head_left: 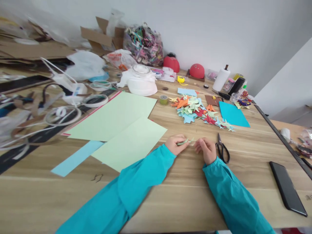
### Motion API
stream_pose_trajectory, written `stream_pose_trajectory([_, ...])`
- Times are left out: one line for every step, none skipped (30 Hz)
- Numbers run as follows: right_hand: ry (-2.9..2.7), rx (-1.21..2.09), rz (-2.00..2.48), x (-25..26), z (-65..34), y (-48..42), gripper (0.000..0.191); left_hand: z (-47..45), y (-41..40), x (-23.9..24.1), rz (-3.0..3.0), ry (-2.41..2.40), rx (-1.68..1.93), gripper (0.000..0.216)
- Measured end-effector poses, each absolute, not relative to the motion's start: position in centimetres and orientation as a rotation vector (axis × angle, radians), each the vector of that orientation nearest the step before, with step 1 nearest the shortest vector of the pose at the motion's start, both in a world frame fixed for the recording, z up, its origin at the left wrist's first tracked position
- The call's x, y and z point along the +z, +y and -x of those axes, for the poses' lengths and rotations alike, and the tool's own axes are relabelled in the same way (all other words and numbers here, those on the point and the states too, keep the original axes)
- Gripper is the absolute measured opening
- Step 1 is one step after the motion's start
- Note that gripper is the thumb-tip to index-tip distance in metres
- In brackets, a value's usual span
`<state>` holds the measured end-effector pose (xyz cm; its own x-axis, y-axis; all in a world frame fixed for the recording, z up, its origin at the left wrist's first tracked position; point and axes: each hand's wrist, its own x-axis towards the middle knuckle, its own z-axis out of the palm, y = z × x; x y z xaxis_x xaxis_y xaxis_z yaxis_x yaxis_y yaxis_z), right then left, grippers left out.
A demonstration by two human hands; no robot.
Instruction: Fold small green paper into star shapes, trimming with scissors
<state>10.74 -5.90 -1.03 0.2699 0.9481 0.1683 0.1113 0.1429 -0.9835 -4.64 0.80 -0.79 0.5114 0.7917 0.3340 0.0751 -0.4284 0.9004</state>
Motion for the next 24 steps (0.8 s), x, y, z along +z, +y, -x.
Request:
stream_pose_trajectory([-1.093, 0.93, 1.271, -1.2, -10.8, -5.7, 0.035, 4.6, 0.7, -0.8, -1.922, 0.676, 1.009, 0.022])
stream_pose_trajectory([-1.076, 0.991, 1.266, -1.3, -10.8, -5.6, 0.036, 4.5, 0.6, -0.8, -1.979, 0.642, 1.006, 0.02])
stream_pose_trajectory([-1.068, 1.025, 1.259, -1.4, -10.8, -5.4, 0.037, 4.5, 0.6, -0.8, -2.015, 0.63, 1.007, 0.019])
stream_pose_trajectory([-1.07, 1.052, 1.254, -1.5, -10.8, -5.3, 0.037, 4.5, 0.6, -0.8, -2.033, 0.634, 1.013, 0.02])
stream_pose_trajectory([-1.072, 1.057, 1.251, -1.6, -10.9, -5.3, 0.037, 4.4, 0.6, -0.9, -2.041, 0.638, 1.014, 0.021])
stream_pose_trajectory([-1.076, 1.052, 1.243, -1.8, -10.8, -5.2, 0.036, 4.4, 0.6, -1.0, -2.041, 0.648, 1.021, 0.021])
stream_pose_trajectory([-1.077, 1.051, 1.235, -1.9, -10.8, -5.2, 0.035, 4.4, 0.7, -1.0, -2.048, 0.657, 1.018, 0.021])
stream_pose_trajectory([-1.077, 1.06, 1.223, -2.0, -10.8, -5.1, 0.034, 4.4, 0.8, -1.1, -2.047, 0.67, 1.022, 0.021])
stream_pose_trajectory([-1.069, 1.071, 1.209, -2.1, -10.8, -5.0, 0.033, 4.4, 0.8, -1.1, -2.039, 0.678, 1.02, 0.02])
stream_pose_trajectory([-1.059, 1.081, 1.194, -2.2, -10.8, -4.9, 0.032, 4.3, 0.8, -1.1, -2.022, 0.69, 1.025, 0.019])
stream_pose_trajectory([-1.047, 1.099, 1.182, -2.3, -10.8, -4.8, 0.032, 4.3, 0.8, -1.1, -1.996, 0.707, 1.038, 0.019])
stream_pose_trajectory([-1.037, 1.124, 1.174, -2.4, -10.8, -4.8, 0.031, 4.2, 0.8, -1.2, -1.96, 0.727, 1.056, 0.018])
stream_pose_trajectory([-1.035, 1.136, 1.166, -2.4, -10.9, -4.7, 0.031, 4.1, 0.7, -1.2, -1.92, 0.755, 1.054, 0.017])
stream_pose_trajectory([-1.034, 1.143, 1.158, -2.4, -11.0, -4.6, 0.031, 4.0, 0.6, -1.3, -1.858, 0.804, 1.066, 0.015])
stream_pose_trajectory([-1.03, 1.153, 1.151, -2.5, -11.1, -4.5, 0.031, 3.8, 0.5, -1.4, -1.773, 0.872, 1.08, 0.014])
stream_pose_trajectory([-1.025, 1.162, 1.144, -2.5, -11.2, -4.5, 0.031, 3.6, 0.3, -1.4, -1.673, 0.949, 1.096, 0.015])
stream_pose_trajectory([-1.017, 1.169, 1.136, -2.5, -11.3, -4.4, 0.03, 3.3, 0.2, -1.5, -1.581, 1.018, 1.136, 0.017])
stream_pose_trajectory([-1.006, 1.177, 1.128, -2.5, -11.3, -4.4, 0.03, 3.1, 0.1, -1.5, -1.503, 1.062, 1.163, 0.018])
stream_pose_trajectory([-0.992, 1.186, 1.12, -2.5, -11.4, -4.4, 0.03, 2.9, 0.0, -1.5, -1.427, 1.1, 1.181, 0.021])
stream_pose_trajectory([-0.974, 1.194, 1.111, -2.5, -11.4, -4.4, 0.03, 2.7, 0.0, -1.5, -1.356, 1.13, 1.172, 0.025])
stream_pose_trajectory([-0.952, 1.201, 1.103, -2.5, -11.3, -4.4, 0.03, 2.5, 0.0, -1.4, -1.289, 1.145, 1.154, 0.027])
stream_pose_trajectory([-0.926, 1.207, 1.093, -2.4, -11.2, -4.4, 0.03, 2.4, 0.0, -1.4, -1.219, 1.139, 1.137, 0.029])
stream_pose_trajectory([-0.897, 1.213, 1.082, -2.4, -11.0, -4.4, 0.031, 2.2, 0.1, -1.3, -1.15, 1.118, 1.126, 0.031])
stream_pose_trajectory([-0.869, 1.215, 1.071, -2.3, -10.8, -4.4, 0.031, 2.0, 0.2, -1.3, -1.085, 1.088, 1.122, 0.032])
